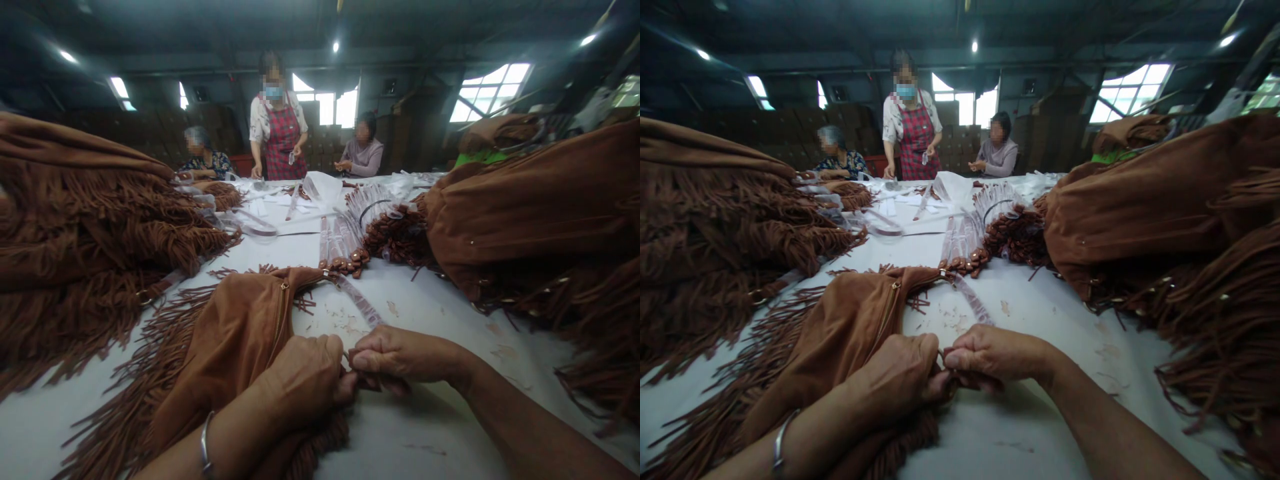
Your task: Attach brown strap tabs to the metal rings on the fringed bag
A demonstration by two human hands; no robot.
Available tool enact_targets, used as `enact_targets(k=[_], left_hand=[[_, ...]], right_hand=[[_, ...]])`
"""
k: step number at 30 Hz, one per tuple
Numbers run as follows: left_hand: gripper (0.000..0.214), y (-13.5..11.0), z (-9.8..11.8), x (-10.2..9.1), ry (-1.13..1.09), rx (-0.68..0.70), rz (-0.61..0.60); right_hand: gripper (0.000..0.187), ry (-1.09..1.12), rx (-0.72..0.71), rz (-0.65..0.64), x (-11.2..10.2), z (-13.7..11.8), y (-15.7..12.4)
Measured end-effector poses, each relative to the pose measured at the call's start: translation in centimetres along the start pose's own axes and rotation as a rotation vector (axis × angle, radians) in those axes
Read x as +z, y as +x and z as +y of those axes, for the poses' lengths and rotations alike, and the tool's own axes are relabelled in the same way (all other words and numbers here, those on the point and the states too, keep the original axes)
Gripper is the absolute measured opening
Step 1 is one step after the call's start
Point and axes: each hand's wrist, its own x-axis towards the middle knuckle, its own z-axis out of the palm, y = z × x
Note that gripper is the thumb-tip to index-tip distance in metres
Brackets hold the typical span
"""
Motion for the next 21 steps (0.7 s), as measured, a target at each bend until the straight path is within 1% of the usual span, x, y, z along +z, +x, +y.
enact_targets(k=[3,6,8,10,12,14,16,18,21], left_hand=[[0.027,-0.2,-0.4,-0.6,-0.124,0.017,-0.004],[0.022,-0.4,-0.8,-0.9,-0.320,0.096,-0.002],[0.015,-0.5,-0.7,-1.0,-0.396,0.123,-0.012],[0.015,-0.4,-0.3,-1.0,-0.361,0.102,-0.014],[0.019,-0.3,0.5,-1.0,-0.232,0.063,0.016],[0.024,-0.2,1.2,-1.1,-0.113,0.017,0.069],[0.026,-0.1,1.8,-1.1,-0.066,-0.001,0.105],[0.022,0.1,2.0,-1.1,-0.053,0.044,0.108],[0.016,0.5,1.7,-0.6,0.013,0.158,0.114]], right_hand=[[0.038,0.018,0.022,0.035,-0.4,0.3,0.1],[0.035,0.070,0.030,0.136,-1.3,1.1,0.2],[0.034,0.106,0.011,0.202,-1.8,1.5,0.1],[0.035,0.119,-0.006,0.215,-2.2,1.6,0.1],[0.035,0.120,-0.018,0.184,-2.4,1.4,0.1],[0.034,0.140,-0.032,0.140,-2.7,1.2,0.2],[0.034,0.166,-0.034,0.096,-3.1,1.2,0.3],[0.033,0.183,-0.024,0.061,-3.4,1.4,0.4],[0.033,0.170,-0.009,0.035,-3.6,1.7,0.5]])
